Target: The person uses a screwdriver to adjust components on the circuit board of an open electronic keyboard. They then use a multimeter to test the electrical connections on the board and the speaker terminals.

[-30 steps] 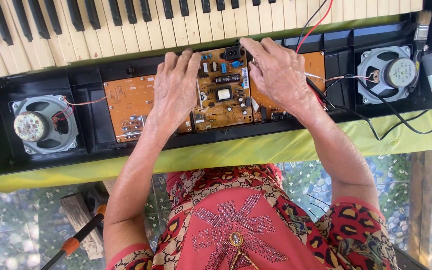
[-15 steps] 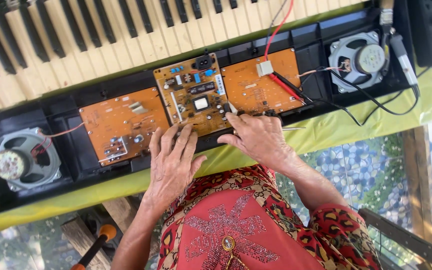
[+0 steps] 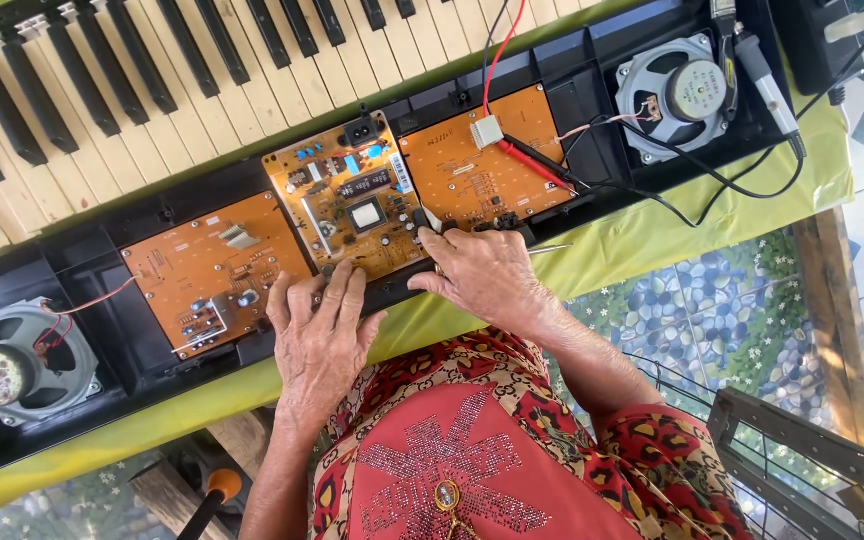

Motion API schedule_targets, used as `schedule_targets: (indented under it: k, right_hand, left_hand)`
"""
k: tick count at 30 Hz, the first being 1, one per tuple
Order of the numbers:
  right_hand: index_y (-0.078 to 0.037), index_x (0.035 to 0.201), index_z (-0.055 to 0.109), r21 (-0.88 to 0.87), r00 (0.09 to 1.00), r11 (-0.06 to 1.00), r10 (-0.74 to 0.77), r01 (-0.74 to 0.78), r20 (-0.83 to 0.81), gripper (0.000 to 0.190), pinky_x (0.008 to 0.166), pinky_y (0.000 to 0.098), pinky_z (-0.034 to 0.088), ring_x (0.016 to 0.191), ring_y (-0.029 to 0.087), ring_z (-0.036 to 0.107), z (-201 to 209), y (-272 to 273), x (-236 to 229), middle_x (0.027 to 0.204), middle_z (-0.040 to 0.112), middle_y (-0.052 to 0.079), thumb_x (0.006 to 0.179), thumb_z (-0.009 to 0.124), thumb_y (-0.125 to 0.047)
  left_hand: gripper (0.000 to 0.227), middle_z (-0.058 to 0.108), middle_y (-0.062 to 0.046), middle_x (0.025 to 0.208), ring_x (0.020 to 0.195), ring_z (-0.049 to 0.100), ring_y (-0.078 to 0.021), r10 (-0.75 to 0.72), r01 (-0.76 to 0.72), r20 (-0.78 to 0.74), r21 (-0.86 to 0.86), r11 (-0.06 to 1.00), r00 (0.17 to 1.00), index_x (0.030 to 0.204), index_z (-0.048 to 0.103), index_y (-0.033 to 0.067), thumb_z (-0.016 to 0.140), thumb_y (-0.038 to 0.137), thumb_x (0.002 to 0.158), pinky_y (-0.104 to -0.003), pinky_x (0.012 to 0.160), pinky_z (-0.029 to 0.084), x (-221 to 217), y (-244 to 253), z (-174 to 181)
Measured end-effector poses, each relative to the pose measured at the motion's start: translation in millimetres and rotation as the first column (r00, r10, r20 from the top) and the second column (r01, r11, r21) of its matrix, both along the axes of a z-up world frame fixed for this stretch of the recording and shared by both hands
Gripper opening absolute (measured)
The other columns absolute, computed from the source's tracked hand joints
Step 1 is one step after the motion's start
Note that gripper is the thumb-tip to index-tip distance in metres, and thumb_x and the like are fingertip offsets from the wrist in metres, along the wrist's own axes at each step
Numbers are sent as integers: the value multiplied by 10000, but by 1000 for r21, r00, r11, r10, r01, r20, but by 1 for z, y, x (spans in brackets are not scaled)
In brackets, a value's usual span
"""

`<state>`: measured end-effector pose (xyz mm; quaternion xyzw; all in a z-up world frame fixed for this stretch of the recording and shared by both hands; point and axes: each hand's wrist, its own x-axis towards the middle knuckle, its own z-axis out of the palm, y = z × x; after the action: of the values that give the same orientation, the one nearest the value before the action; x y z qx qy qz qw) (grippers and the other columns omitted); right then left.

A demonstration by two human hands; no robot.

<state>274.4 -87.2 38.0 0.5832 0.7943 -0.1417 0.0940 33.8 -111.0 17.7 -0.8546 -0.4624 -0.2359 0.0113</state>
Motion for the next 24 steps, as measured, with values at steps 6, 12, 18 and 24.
schedule_targets:
  k: [6,12,18,24]
  right_hand:
    - [-202,1279,729,291,947,951,-3,103,-323,407,531,285,596,613,189,725,-2,-5,21,803,754,59,1011,662,-501]
    - [-224,1215,726,597,950,742,-284,304,-131,339,638,375,620,1037,211,561,-7,22,99,1021,530,-20,968,788,-448]
    - [-164,1006,733,622,961,747,-276,235,-31,255,592,394,629,1030,219,506,-2,41,102,954,500,-13,836,875,-291]
    - [-159,807,591,723,959,690,-232,42,165,298,553,303,591,971,185,542,-27,53,109,817,458,-7,752,806,-358]
  left_hand:
    - [460,646,-114,1296,1129,537,-321,15,-14,32,-53,998,999,1273,652,67,637,425,983,-569,1099,371,1,-2,2]
    - [483,597,-122,1413,1208,523,-327,31,-24,110,-62,998,993,1274,662,83,628,467,982,-541,1086,391,1,0,2]
    - [463,588,-161,1391,1213,548,-361,20,-16,117,-36,999,993,1236,675,68,615,454,987,-553,1078,406,3,-1,0]
    - [467,591,-155,1365,1214,549,-358,26,-21,154,-29,999,988,1230,675,69,595,467,1001,-560,1096,381,2,0,7]
